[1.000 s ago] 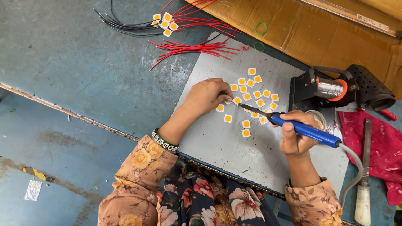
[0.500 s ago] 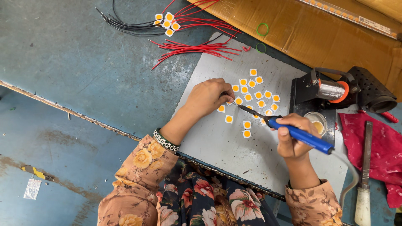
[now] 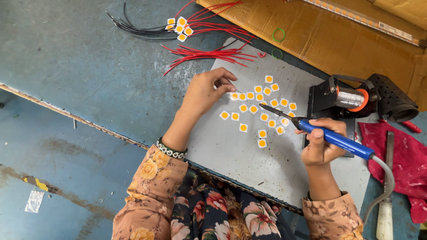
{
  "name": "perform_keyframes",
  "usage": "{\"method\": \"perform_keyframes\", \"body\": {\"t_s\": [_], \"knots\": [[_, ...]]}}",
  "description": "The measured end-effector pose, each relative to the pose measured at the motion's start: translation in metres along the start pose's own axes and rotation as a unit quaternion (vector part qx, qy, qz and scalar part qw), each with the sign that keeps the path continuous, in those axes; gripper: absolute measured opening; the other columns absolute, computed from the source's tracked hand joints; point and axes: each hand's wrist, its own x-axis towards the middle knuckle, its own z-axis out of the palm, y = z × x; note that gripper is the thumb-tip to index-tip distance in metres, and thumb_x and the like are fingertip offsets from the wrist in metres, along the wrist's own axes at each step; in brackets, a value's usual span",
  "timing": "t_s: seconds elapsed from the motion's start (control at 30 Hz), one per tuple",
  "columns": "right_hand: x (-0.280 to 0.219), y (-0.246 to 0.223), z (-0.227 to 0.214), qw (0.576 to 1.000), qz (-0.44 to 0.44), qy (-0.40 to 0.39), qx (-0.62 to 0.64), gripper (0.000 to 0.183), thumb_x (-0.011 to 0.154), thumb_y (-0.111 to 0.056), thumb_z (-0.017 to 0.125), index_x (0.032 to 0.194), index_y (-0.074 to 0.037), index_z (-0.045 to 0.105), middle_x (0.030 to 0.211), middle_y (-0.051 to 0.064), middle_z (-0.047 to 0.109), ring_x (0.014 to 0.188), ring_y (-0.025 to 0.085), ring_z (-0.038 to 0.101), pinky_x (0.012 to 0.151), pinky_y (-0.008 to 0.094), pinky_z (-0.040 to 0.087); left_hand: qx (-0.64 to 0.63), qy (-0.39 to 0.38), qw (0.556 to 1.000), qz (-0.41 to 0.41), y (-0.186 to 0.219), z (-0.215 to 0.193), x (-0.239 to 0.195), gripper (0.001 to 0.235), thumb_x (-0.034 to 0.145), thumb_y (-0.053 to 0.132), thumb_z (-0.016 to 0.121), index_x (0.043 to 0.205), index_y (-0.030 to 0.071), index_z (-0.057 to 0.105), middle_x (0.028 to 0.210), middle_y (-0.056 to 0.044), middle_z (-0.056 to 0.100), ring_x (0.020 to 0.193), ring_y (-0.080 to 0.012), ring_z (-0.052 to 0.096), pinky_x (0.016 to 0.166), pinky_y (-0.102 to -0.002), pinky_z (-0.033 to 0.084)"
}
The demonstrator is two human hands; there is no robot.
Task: The person uses a soldering iron to attach red wires to small square LED modules arranged on a work surface. They repeatedly dip the soldering iron tip into a small container, then apply solder to the LED contacts while holding the wires in place.
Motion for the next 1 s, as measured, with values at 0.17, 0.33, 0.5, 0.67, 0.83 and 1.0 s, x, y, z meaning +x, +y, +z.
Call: {"method": "perform_keyframes", "body": {"t_s": [0.17, 0.33, 0.5, 0.67, 0.83, 1.0], "knots": [[0.003, 0.001, 0.01, 0.999, 0.0, 0.01, 0.032, 0.039, 0.113, -0.035, 0.06, 0.119, 0.002, 0.052, 0.085, 0.012, 0.059, 0.067, 0.014, 0.06, 0.066, 0.031, 0.061, 0.112, 0.046, 0.992, 0.014, -0.001, -0.008, -0.005, 0.014, 0.083, 0.021, 0.082, 0.092, 0.012, 0.079, 0.082, -0.005, 0.076, 0.069, -0.0197, 0.069, 0.066, -0.035, 0.053], [0.025, -0.008, 0.022, 0.995, 0.054, 0.007, 0.078, 0.035, 0.115, -0.031, 0.061, 0.118, 0.003, 0.053, 0.083, 0.009, 0.057, 0.068, 0.013, 0.059, 0.069, 0.033, 0.063, 0.029, 0.021, 0.999, -0.008, -0.009, 0.001, 0.005, 0.013, 0.087, 0.016, 0.075, 0.099, 0.012, 0.079, 0.088, -0.004, 0.079, 0.077, -0.0155, 0.075, 0.072, -0.031, 0.057], [0.043, -0.014, 0.032, 0.998, 0.053, -0.002, 0.045, 0.035, 0.116, -0.03, 0.061, 0.116, 0.004, 0.054, 0.08, 0.008, 0.056, 0.068, 0.013, 0.06, 0.07, 0.032, 0.062, -0.028, 0.049, 0.998, -0.001, -0.025, -0.002, 0.005, 0.02, 0.087, 0.013, 0.071, 0.107, 0.011, 0.073, 0.091, -0.003, 0.08, 0.085, -0.0155, 0.079, 0.075, -0.029, 0.059], [0.04, -0.014, 0.041, 0.997, 0.063, 0.012, 0.043, 0.034, 0.114, -0.03, 0.06, 0.113, 0.004, 0.055, 0.081, 0.008, 0.056, 0.065, 0.012, 0.058, 0.064, 0.031, 0.061, 0.059, 0.025, 0.998, -0.004, -0.023, 0.003, 0.001, 0.011, 0.09, 0.018, 0.072, 0.098, 0.014, 0.077, 0.089, -0.003, 0.079, 0.082, -0.0219, 0.077, 0.072, -0.034, 0.056], [0.028, -0.006, 0.032, 0.998, 0.051, -0.007, 0.02, 0.036, 0.113, -0.031, 0.06, 0.112, 0.005, 0.055, 0.082, 0.009, 0.058, 0.064, 0.011, 0.059, 0.063, 0.03, 0.06, 0.117, 0.001, 0.99, 0.075, -0.021, 0.009, 0.001, 0.008, 0.088, 0.021, 0.076, 0.094, 0.015, 0.077, 0.086, -0.004, 0.071, 0.088, -0.0258, 0.067, 0.076, -0.038, 0.053], [0.019, 0.003, 0.03, 0.997, 0.05, -0.015, 0.051, 0.036, 0.112, -0.031, 0.062, 0.113, 0.004, 0.056, 0.085, 0.01, 0.058, 0.066, 0.01, 0.058, 0.066, 0.03, 0.063, 0.143, 0.008, 0.985, 0.097, -0.022, 0.014, -0.002, 0.006, 0.087, 0.021, 0.076, 0.092, 0.017, 0.076, 0.093, 0.0, 0.068, 0.096, -0.0231, 0.066, 0.08, -0.038, 0.054]]}}
